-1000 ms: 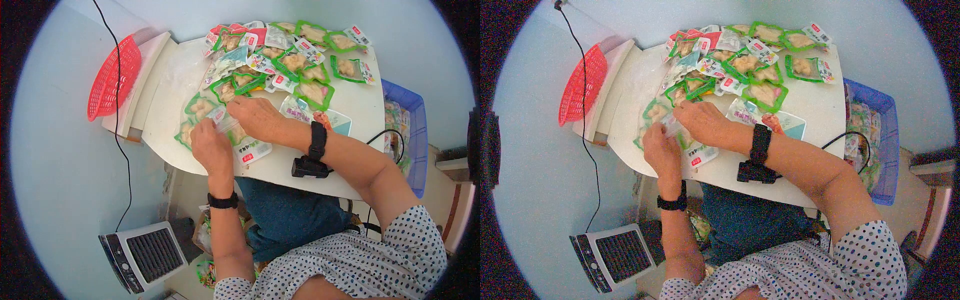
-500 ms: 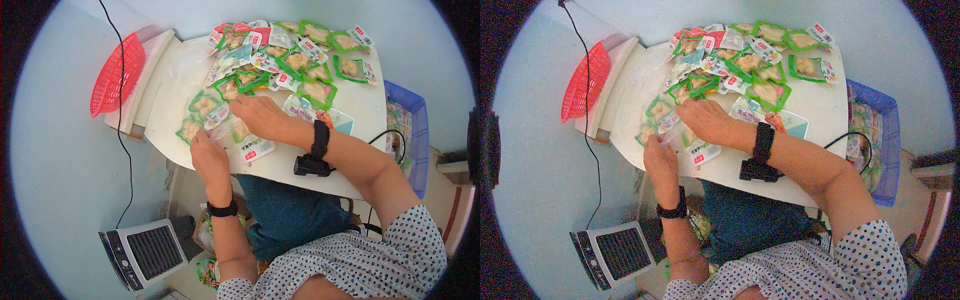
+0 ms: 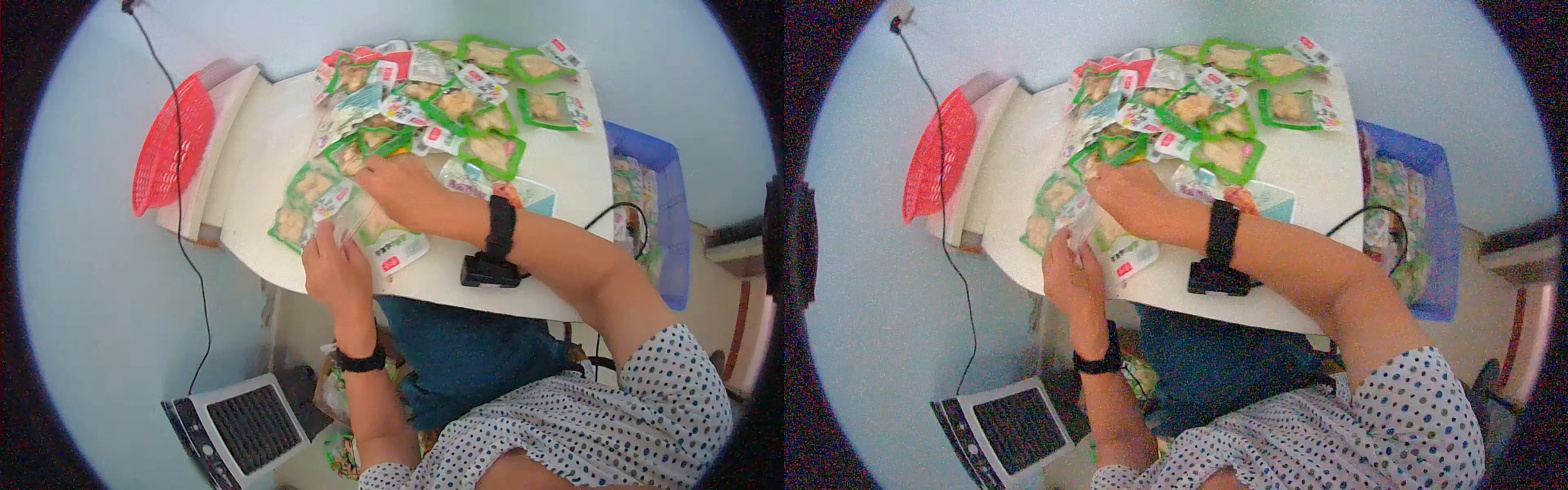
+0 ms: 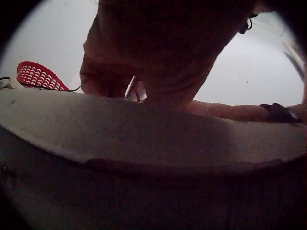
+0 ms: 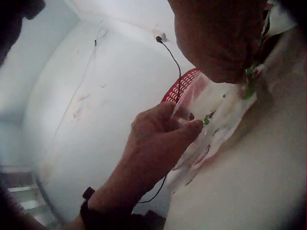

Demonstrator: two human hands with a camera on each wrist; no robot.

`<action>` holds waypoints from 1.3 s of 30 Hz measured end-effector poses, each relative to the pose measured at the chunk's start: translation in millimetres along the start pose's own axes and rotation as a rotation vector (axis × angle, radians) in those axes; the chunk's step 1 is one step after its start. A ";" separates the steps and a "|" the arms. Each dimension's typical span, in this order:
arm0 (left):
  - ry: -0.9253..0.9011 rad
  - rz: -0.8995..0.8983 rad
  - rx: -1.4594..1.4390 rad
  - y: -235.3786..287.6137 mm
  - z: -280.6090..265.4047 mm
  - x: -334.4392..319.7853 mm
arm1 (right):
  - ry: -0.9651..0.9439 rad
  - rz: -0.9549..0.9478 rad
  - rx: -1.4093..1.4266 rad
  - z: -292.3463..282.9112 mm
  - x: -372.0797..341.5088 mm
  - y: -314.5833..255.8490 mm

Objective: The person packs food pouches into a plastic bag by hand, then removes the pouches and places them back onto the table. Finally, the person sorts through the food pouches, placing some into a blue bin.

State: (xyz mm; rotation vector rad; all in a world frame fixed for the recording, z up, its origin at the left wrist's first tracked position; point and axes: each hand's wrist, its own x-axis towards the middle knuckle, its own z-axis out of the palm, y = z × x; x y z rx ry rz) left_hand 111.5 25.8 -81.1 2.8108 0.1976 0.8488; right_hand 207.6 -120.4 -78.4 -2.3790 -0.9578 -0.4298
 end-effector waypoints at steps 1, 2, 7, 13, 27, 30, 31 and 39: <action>0.025 0.055 -0.024 -0.7 1.7 -5.0 | -0.004 0.022 -0.006 -0.7 -0.9 0.9; 0.053 0.109 -0.050 -0.1 3.5 -8.5 | -0.007 0.044 -0.015 -1.0 -1.4 0.6; 0.159 0.224 -0.097 5.7 1.2 -11.4 | 0.031 0.030 -0.012 -2.9 -2.2 3.5; 0.238 0.303 -0.286 12.0 10.0 -5.8 | 0.009 0.052 -0.004 -6.2 5.0 7.0; 0.205 0.109 -0.689 21.5 24.5 -9.2 | 0.074 0.273 0.198 -116.0 19.7 71.8; 0.182 0.148 -0.591 21.3 19.9 -9.6 | 0.225 0.421 -0.239 -107.7 4.3 124.2; 0.179 0.148 -0.586 20.5 20.1 -9.7 | 0.177 0.512 -0.260 -107.3 0.2 126.6; 0.146 0.086 -0.559 20.1 24.2 -13.9 | 0.099 0.680 -0.230 -99.2 -5.0 141.9</action>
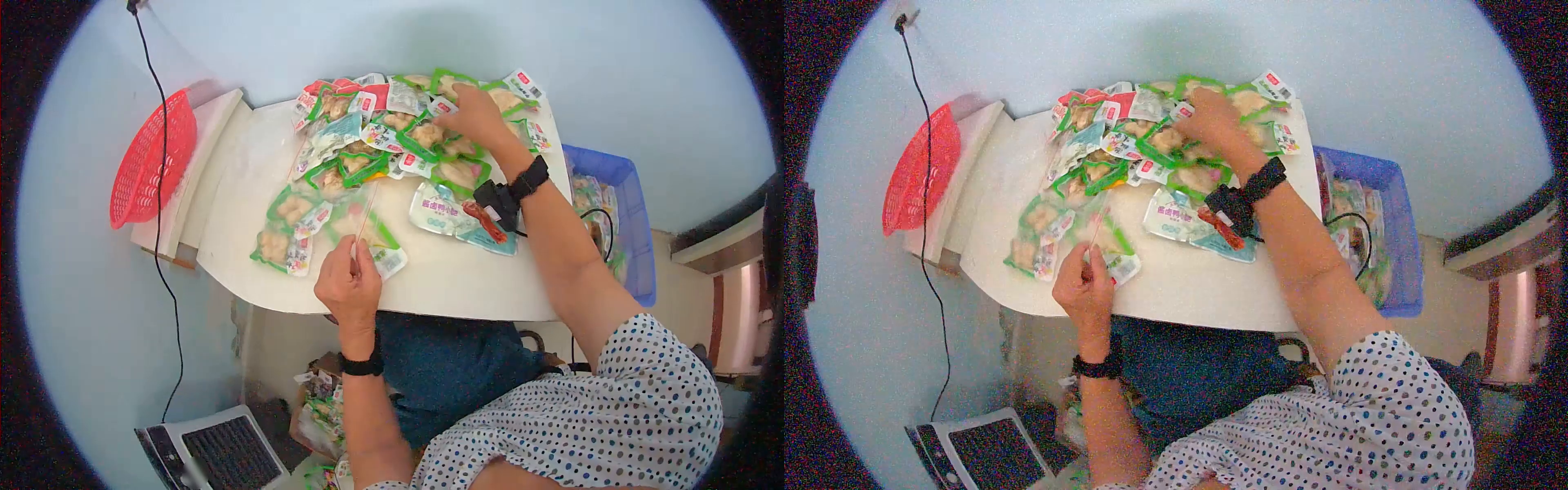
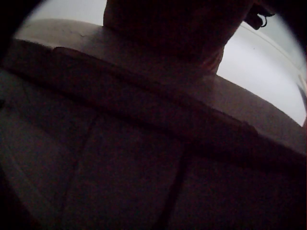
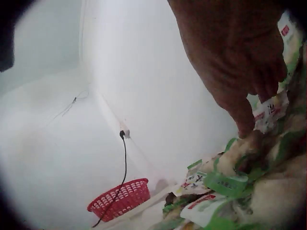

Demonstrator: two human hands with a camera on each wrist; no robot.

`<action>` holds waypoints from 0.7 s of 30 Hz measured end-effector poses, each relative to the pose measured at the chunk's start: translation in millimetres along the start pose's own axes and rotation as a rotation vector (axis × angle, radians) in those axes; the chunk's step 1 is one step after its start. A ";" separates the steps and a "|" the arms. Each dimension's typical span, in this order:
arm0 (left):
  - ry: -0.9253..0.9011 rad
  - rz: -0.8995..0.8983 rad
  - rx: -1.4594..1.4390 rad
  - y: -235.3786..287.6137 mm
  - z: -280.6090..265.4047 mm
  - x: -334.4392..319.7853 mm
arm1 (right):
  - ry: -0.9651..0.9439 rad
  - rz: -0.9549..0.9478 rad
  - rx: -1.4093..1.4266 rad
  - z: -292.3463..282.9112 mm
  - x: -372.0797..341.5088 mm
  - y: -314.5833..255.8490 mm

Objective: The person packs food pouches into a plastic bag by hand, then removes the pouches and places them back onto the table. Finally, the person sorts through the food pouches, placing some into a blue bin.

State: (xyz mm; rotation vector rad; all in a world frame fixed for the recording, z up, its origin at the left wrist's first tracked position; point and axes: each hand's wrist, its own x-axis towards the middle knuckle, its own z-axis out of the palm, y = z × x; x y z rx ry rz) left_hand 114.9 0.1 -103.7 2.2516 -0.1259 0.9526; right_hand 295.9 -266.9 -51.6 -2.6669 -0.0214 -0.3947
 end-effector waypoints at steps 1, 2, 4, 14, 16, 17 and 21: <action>-0.011 -0.029 -0.003 1.7 -1.6 0.2 | 0.050 -0.021 0.057 5.2 1.3 5.4; -0.023 -0.056 -0.007 2.9 -2.9 0.1 | 0.101 -0.041 0.114 12.6 1.8 14.7; -0.012 -0.008 -0.014 1.5 -2.2 -0.3 | 0.066 -0.035 0.154 6.1 0.9 15.6; 0.017 0.029 0.004 4.2 -4.8 3.7 | -0.095 -0.052 0.389 -46.9 -17.8 -24.3; 0.053 -0.011 0.002 8.4 -4.4 3.5 | -0.164 -0.006 0.595 -56.8 -34.7 -33.4; 0.072 -0.026 -0.005 10.6 -4.0 5.5 | -0.182 -0.006 0.623 -62.8 -41.6 -33.2; 0.098 -0.137 -0.043 22.6 -4.1 11.6 | -0.265 0.076 0.949 -69.3 -80.8 -39.7</action>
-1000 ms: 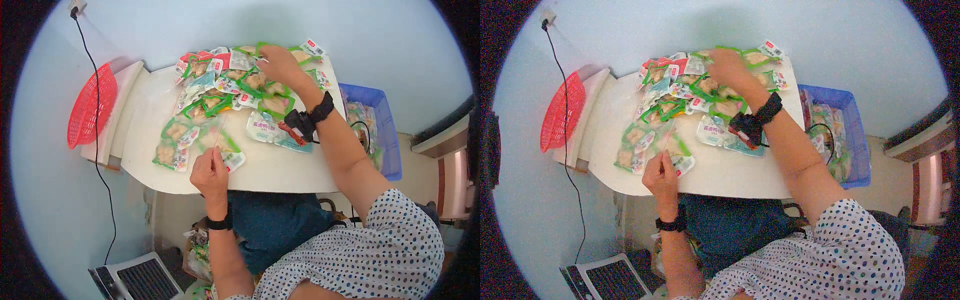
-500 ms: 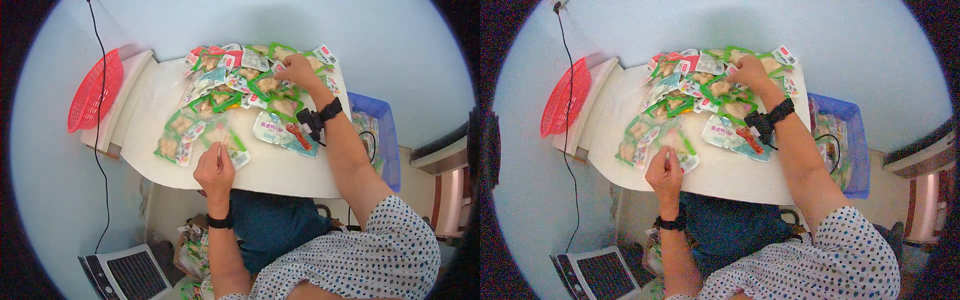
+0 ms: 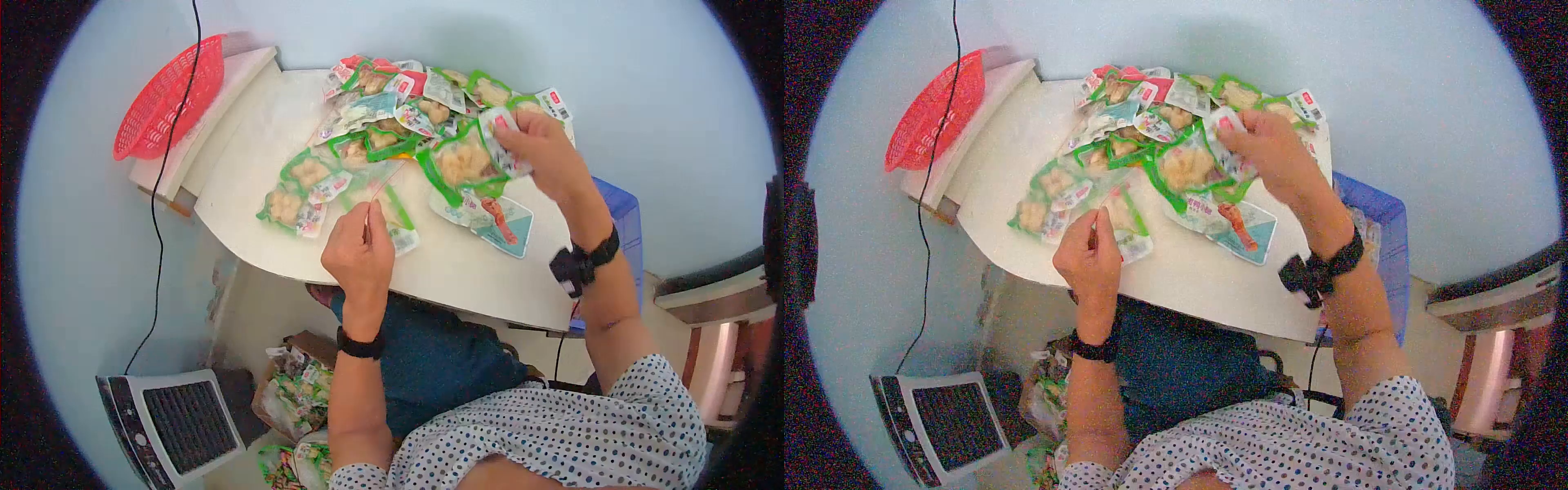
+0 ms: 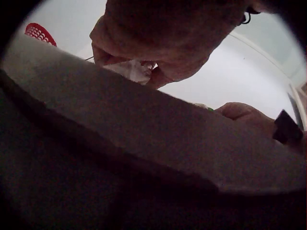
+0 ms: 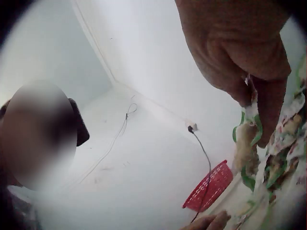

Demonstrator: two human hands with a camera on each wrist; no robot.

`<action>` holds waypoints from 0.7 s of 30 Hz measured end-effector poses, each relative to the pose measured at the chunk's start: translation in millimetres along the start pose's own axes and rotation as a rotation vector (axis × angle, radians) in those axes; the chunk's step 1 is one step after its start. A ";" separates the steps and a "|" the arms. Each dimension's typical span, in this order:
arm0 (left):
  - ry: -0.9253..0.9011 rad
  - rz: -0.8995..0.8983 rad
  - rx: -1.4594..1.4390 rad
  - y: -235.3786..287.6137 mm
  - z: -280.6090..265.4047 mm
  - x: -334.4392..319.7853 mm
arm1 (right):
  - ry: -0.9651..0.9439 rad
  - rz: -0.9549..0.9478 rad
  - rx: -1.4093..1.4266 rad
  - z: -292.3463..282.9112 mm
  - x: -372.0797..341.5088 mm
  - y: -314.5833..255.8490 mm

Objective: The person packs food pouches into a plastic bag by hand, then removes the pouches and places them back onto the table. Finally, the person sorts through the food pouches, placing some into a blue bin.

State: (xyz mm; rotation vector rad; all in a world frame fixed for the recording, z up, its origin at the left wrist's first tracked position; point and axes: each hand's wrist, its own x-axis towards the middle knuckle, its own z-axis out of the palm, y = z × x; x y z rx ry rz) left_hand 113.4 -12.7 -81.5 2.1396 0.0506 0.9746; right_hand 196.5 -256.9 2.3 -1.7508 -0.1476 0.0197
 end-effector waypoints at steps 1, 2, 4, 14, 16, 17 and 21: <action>0.020 -0.006 -0.020 3.5 1.1 1.1 | -0.036 0.058 0.042 2.9 -7.9 3.6; 0.043 -0.010 -0.040 5.9 2.0 1.8 | -0.071 0.113 0.084 5.6 -14.6 9.8; 0.074 0.011 -0.036 10.8 1.4 3.8 | -0.173 0.265 0.294 19.2 -35.0 1.8; 0.020 0.133 0.246 23.7 -11.0 5.5 | -0.272 0.337 0.680 81.2 -52.4 5.2; 0.001 0.140 0.244 26.3 -12.0 5.3 | -0.290 0.381 0.729 92.3 -53.9 8.7; -0.008 0.144 0.242 26.9 -12.2 5.5 | -0.299 0.401 0.754 98.1 -53.6 10.4; 0.066 0.190 0.162 23.8 -7.7 4.4 | -0.334 0.441 0.860 125.9 -47.5 11.4</action>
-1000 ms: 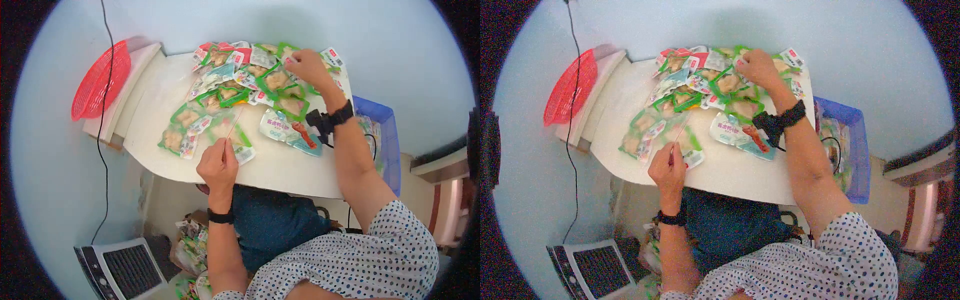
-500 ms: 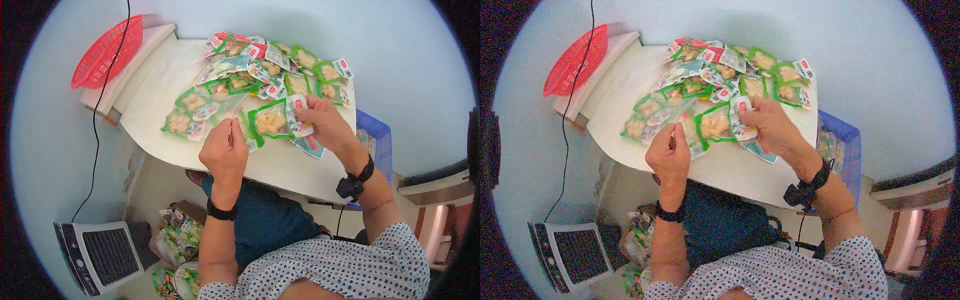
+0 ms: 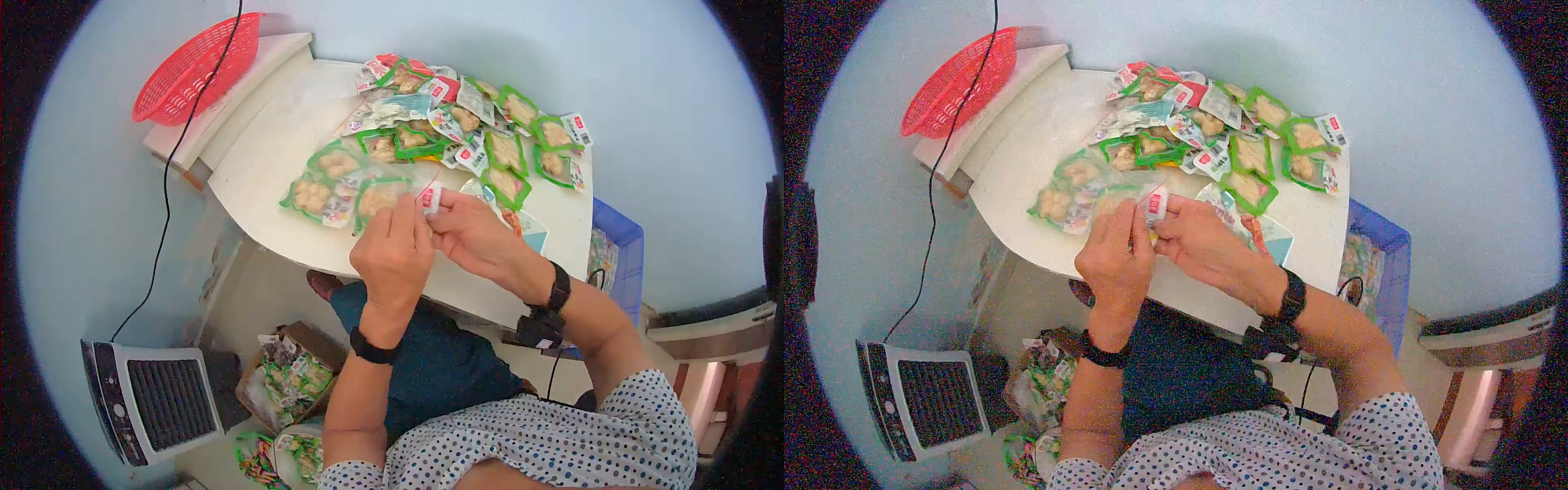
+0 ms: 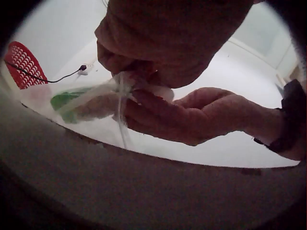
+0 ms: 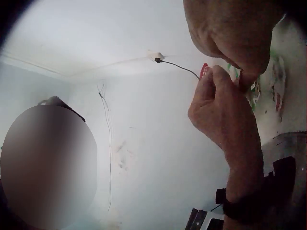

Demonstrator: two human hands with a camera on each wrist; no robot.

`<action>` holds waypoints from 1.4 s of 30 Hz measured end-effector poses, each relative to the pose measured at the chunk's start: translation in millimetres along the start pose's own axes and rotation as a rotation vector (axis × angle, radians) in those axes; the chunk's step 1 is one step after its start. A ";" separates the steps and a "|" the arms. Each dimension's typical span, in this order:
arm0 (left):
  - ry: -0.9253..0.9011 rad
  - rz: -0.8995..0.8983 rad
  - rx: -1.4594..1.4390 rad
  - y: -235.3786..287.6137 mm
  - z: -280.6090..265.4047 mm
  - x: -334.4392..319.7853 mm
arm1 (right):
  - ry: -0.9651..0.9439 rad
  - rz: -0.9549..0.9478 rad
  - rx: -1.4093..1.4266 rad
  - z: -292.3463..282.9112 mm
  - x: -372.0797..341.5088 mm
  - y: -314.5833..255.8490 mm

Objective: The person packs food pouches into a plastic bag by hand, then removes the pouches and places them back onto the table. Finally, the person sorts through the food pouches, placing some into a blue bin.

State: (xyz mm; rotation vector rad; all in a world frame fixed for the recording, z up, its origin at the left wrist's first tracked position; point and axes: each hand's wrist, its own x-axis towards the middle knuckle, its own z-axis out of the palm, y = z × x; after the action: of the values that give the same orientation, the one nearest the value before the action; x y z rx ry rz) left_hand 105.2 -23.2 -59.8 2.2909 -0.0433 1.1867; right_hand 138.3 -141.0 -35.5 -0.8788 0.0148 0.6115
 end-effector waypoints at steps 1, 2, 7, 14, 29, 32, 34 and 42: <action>0.005 0.001 0.002 -0.3 -0.1 0.1 | -0.025 0.006 0.005 3.3 6.7 2.8; 0.011 0.002 0.005 -1.0 0.0 -0.3 | -0.051 0.011 0.011 2.9 12.8 4.6; 0.006 -0.018 -0.065 -2.6 -5.0 -0.8 | -0.312 0.058 0.187 -23.1 56.5 33.7; -0.041 0.011 -0.115 -5.4 -1.2 -8.8 | -0.436 -0.066 -0.054 11.5 76.0 38.7; 0.061 0.067 -0.296 -22.5 -1.1 2.6 | -0.415 -0.325 -0.984 -29.0 95.6 61.1; 0.011 0.085 -0.365 -27.5 3.1 -3.5 | -0.395 -0.351 -0.910 -34.1 96.1 74.0; -0.020 0.064 -0.367 -28.1 0.4 -2.4 | -0.379 -0.346 -0.827 -41.9 109.0 84.9; -0.022 -0.172 -0.516 -33.7 5.6 -12.4 | -0.226 0.056 -0.368 6.0 52.8 37.6</action>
State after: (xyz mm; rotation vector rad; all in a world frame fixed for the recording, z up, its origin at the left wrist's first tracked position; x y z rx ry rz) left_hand 111.0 -0.1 -87.2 1.8143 -0.1410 0.9312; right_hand 161.8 -92.5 -72.0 -1.1620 -0.2857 0.7778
